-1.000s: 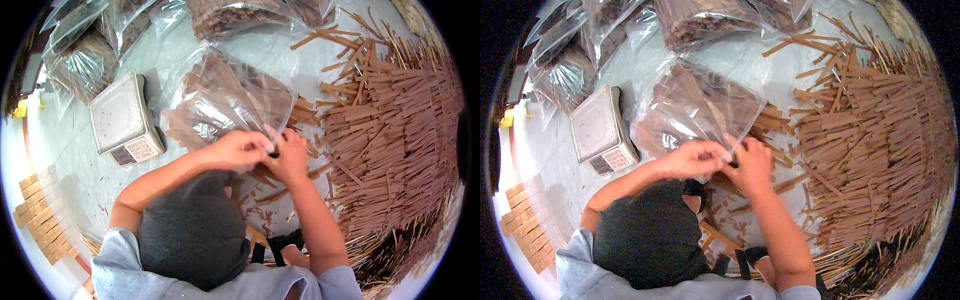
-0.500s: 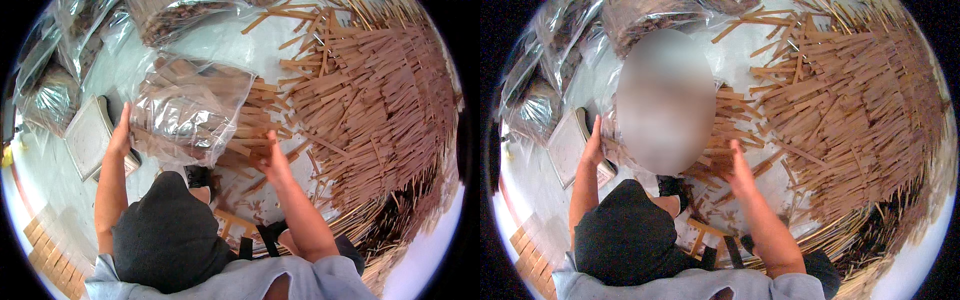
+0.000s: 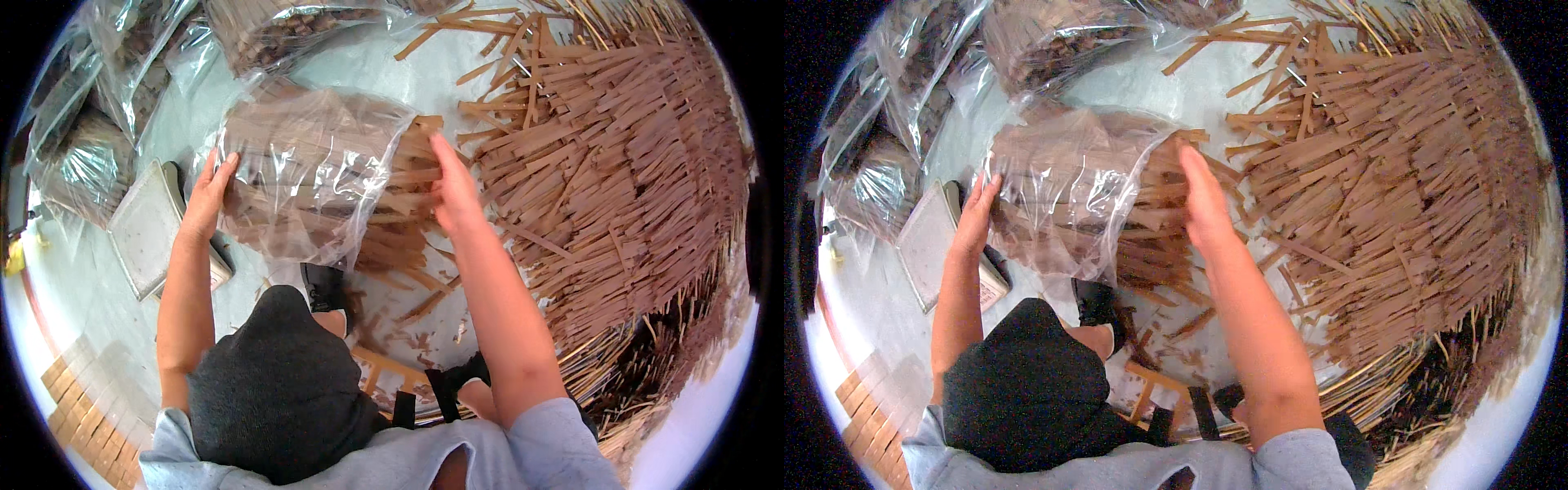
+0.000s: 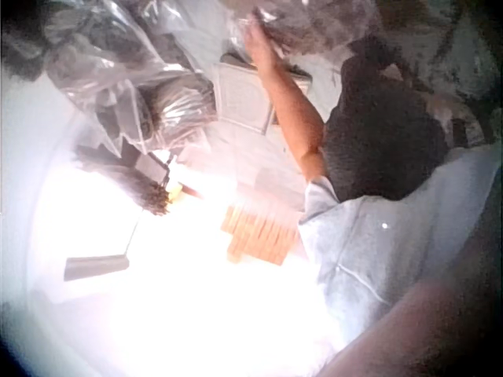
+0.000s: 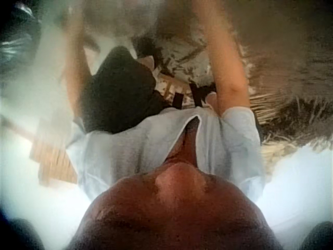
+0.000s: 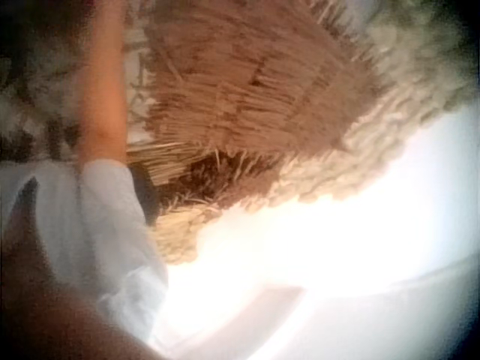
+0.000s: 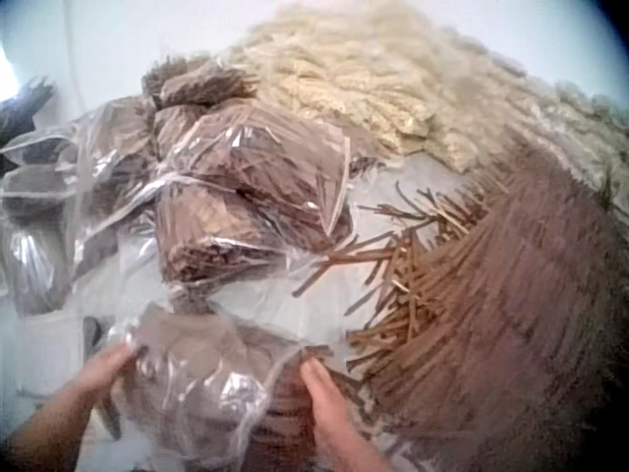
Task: The person gathers bundles of thin wooden sticks from a large pile on the floor, aligns them, and places them into clear plastic bags. The person repeats this process, filling multiple bags and setting them aside.
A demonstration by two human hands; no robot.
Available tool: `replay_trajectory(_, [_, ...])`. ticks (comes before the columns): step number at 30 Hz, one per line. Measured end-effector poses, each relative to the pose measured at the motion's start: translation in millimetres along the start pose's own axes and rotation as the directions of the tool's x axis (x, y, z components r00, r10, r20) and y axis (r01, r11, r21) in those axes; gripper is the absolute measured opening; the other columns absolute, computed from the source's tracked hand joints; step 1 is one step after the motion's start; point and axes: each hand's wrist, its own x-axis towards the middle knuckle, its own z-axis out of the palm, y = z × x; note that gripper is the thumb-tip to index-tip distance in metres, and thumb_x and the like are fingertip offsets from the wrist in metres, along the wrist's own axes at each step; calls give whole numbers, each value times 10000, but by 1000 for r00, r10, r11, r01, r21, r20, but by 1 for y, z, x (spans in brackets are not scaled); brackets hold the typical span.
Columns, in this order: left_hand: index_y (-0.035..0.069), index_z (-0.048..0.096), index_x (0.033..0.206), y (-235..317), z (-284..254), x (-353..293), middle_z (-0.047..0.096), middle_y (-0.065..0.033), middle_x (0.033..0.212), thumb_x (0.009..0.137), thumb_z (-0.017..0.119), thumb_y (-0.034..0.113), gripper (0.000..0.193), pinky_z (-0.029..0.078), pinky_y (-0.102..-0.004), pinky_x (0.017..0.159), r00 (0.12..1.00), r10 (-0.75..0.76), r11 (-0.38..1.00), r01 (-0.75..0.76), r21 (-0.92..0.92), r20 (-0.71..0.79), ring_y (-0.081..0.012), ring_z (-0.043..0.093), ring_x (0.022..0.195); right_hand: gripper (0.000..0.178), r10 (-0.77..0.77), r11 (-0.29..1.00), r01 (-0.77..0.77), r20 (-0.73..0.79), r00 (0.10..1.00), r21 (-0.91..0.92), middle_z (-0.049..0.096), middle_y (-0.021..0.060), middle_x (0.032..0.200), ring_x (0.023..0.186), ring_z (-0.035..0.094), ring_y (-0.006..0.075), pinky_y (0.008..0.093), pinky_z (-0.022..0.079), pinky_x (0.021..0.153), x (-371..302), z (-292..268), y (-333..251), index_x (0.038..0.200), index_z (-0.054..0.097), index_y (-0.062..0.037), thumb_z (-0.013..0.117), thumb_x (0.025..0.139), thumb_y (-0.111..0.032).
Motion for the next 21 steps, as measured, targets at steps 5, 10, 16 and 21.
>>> replay_trajectory(5, [115, 469, 1379, -7, -14, 5, 470, -184, 1374, 901, 563, 487, 612, 295, -386, 1082, 865, 438, 835, -289, 469, -246, -307, 396, 1316, 662, -68, 984, 55, -73, 995, -167, 458, 105, 1394, 1223, 471, 227, 386, 285, 1060, -15, 21, -27, 1389, 421, -72, 507, 920, -532])
replay_trajectory(10, [177, 520, 1328, 35, 46, -7, 459, -118, 1399, 915, 570, 359, 455, 213, -541, 1100, 576, 816, 310, -511, 802, 51, -318, 347, 1351, 565, 0, 835, -24, -45, 999, -549, 645, 56, 1029, 926, 584, 132, 317, 461, 792, -92, -33, 33, 1327, 476, -48, 587, 918, -422])
replay_trajectory(16, [217, 533, 1319, 32, 80, 9, 437, -71, 1426, 918, 551, 389, 436, 182, -592, 1098, 625, 762, 151, -425, 893, 169, -296, 313, 1374, 254, 60, 850, -116, -125, 990, -513, 569, -27, 665, 552, 497, 48, 209, 395, 494, -111, -49, 33, 1122, 663, -52, 627, 914, -193])
replay_trajectory(21, [183, 597, 1235, 23, 66, 21, 521, -54, 1326, 894, 586, 362, 385, 260, -512, 1080, 617, 769, 193, -471, 861, 166, -266, 416, 1288, 257, -93, 802, -15, -149, 984, -597, 545, -27, 617, 520, 474, 43, 200, 374, 472, -98, -99, -27, 1168, 657, -88, 580, 930, -147])
